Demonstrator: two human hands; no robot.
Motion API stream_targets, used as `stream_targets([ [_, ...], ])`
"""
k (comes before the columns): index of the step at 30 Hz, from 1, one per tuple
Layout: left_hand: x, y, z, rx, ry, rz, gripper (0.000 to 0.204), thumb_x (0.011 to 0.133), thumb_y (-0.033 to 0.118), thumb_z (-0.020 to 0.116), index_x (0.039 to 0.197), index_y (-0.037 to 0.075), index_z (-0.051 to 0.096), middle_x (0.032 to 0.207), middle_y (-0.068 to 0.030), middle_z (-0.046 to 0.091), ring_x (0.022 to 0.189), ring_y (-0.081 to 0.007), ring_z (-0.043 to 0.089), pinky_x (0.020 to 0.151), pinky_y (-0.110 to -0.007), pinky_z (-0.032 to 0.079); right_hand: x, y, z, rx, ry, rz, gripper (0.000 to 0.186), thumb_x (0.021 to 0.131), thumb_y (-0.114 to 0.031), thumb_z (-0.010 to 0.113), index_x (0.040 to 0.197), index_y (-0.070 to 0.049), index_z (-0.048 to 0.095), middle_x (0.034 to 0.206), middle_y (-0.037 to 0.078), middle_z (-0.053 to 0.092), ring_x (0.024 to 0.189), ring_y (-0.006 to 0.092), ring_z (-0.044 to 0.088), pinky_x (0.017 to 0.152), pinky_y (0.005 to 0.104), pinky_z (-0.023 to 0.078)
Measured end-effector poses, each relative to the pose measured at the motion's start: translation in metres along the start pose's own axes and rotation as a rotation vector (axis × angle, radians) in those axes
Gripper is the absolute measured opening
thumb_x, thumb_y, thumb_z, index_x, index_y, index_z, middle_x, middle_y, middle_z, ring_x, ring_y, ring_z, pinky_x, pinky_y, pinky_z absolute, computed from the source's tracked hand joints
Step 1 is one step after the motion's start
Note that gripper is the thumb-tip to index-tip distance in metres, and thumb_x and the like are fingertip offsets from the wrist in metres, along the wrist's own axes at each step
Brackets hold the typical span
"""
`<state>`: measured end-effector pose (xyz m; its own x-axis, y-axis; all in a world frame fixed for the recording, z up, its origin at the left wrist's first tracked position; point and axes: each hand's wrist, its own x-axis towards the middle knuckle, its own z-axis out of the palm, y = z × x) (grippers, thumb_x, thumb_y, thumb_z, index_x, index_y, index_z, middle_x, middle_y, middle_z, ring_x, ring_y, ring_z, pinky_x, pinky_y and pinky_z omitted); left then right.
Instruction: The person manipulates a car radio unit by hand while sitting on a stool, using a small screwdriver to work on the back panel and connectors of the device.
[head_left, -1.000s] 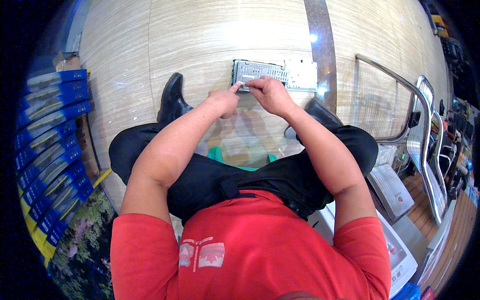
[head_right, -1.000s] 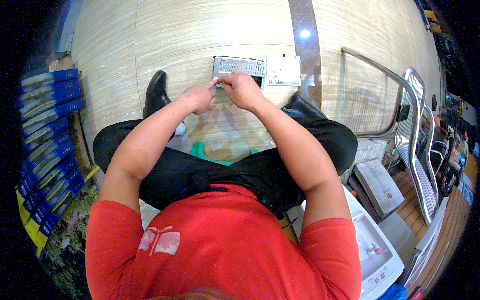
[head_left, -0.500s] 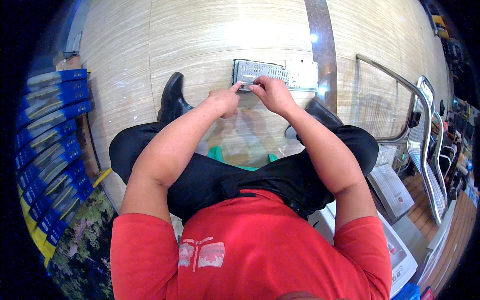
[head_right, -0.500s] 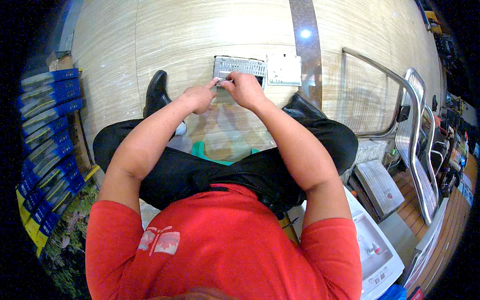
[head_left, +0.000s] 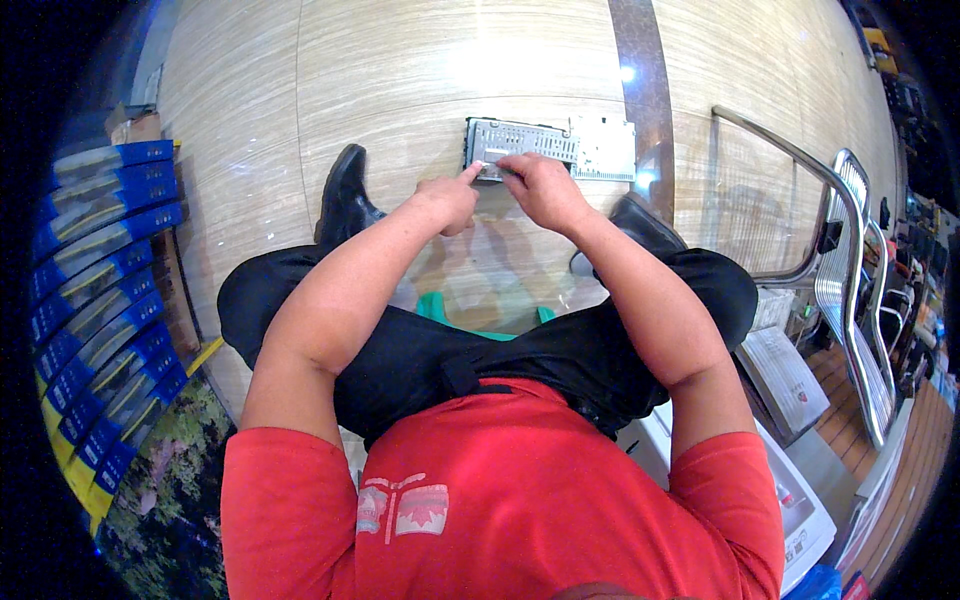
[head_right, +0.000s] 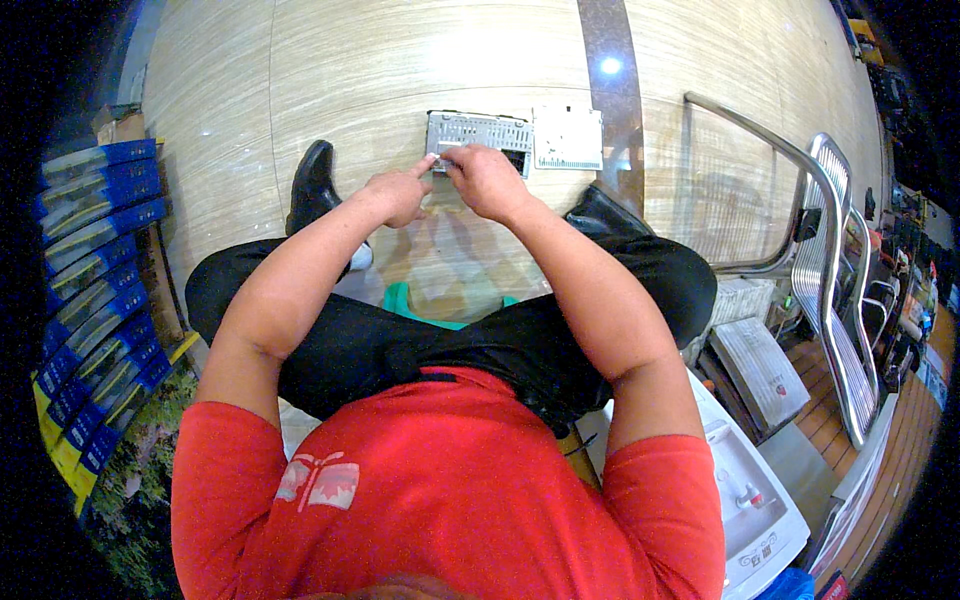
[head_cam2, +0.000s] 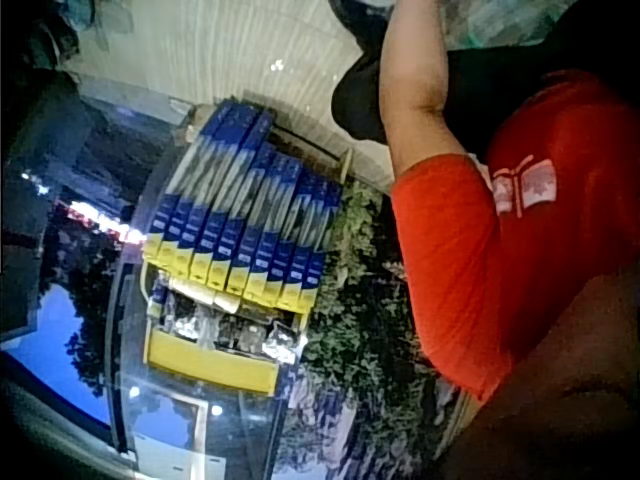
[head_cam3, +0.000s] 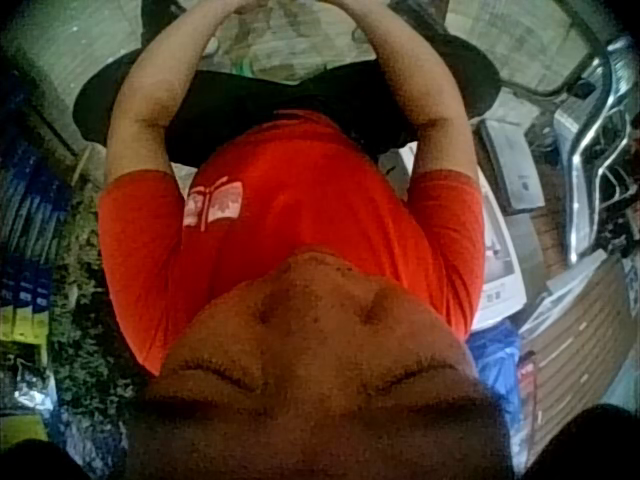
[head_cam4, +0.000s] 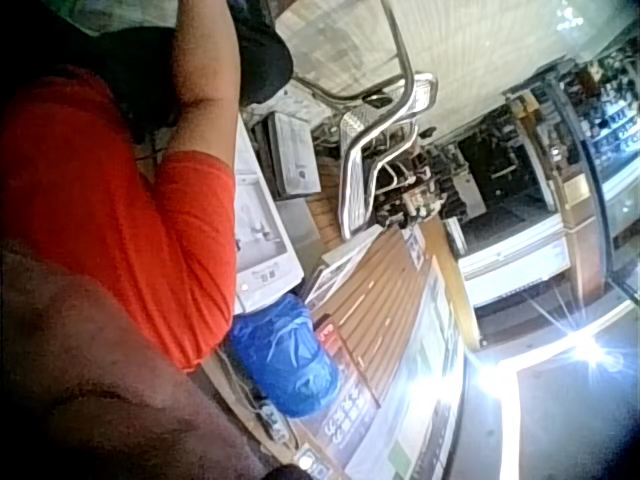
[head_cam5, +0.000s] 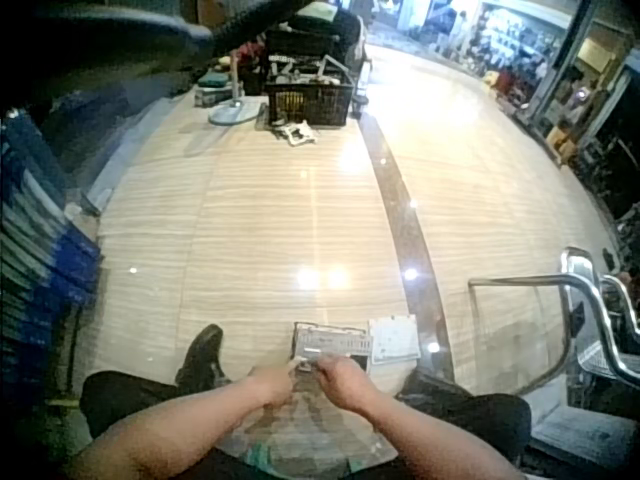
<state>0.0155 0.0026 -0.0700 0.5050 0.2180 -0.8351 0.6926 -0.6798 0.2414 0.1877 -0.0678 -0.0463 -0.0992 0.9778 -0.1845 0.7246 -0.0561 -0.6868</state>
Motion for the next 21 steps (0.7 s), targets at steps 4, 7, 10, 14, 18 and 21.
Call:
stream_targets([
  [4,0.0037,-0.0019,0.0034,0.016,-0.012,-0.006,0.048,0.094,0.031,0.064,0.139,0.014,0.056,0.167,-0.0046,0.007,0.126,-0.0331,0.055,0.100,-0.046,0.050,0.0020,0.0005,0.0004,0.005,0.023,0.002,0.024,0.092,-0.017,0.059,0.108,-0.003,0.070,0.098,0.022,0.068,0.091,0.0408,0.065,0.083,0.0482,0.052],
  [7,0.0031,-0.0015,0.0030,-0.002,-0.006,-0.002,0.048,0.094,0.031,0.064,0.139,0.014,0.056,0.167,-0.0049,0.007,0.126,-0.0334,0.056,0.100,-0.046,0.050,0.0019,0.0000,0.0009,-0.002,0.027,0.013,0.024,0.092,-0.017,0.062,0.109,-0.003,0.070,0.099,0.021,0.068,0.092,0.0402,0.065,0.083,0.0461,0.052],
  [10,0.0008,-0.0010,0.0021,0.014,0.006,0.005,0.047,0.094,0.032,0.064,0.138,0.014,0.057,0.167,-0.0054,0.007,0.125,-0.0330,0.056,0.100,-0.046,0.050,0.0018,-0.0007,-0.0007,-0.018,0.035,0.042,0.023,0.092,-0.016,0.062,0.110,-0.003,0.070,0.100,0.021,0.068,0.093,0.0400,0.065,0.083,0.0450,0.052],
  [14,0.0022,-0.0027,0.0040,-0.015,0.010,0.014,0.047,0.094,0.031,0.064,0.137,0.014,0.058,0.167,-0.0057,0.007,0.124,-0.0328,0.057,0.100,-0.046,0.050,0.0017,0.0005,-0.0003,-0.016,0.065,0.019,0.023,0.092,-0.016,0.062,0.110,-0.003,0.069,0.101,0.021,0.068,0.094,0.0400,0.065,0.083,0.0449,0.052],
  [18,0.0014,-0.0028,0.0031,-0.025,0.011,0.015,0.047,0.094,0.030,0.064,0.137,0.014,0.058,0.167,-0.0056,0.007,0.124,-0.0328,0.058,0.100,-0.046,0.050,0.0018,0.0005,-0.0010,-0.013,0.071,0.025,0.023,0.092,-0.016,0.061,0.110,-0.003,0.069,0.101,0.021,0.068,0.094,0.0397,0.065,0.084,0.0454,0.052],
  [21,0.0003,-0.0022,0.0015,-0.026,0.006,0.011,0.047,0.094,0.030,0.064,0.137,0.013,0.058,0.167,-0.0053,0.006,0.124,-0.0328,0.057,0.100,-0.046,0.050,0.0014,0.0004,-0.0022,-0.002,0.076,0.026,0.024,0.092,-0.016,0.060,0.110,-0.003,0.070,0.101,0.021,0.068,0.094,0.0396,0.064,0.085,0.0464,0.052],
])
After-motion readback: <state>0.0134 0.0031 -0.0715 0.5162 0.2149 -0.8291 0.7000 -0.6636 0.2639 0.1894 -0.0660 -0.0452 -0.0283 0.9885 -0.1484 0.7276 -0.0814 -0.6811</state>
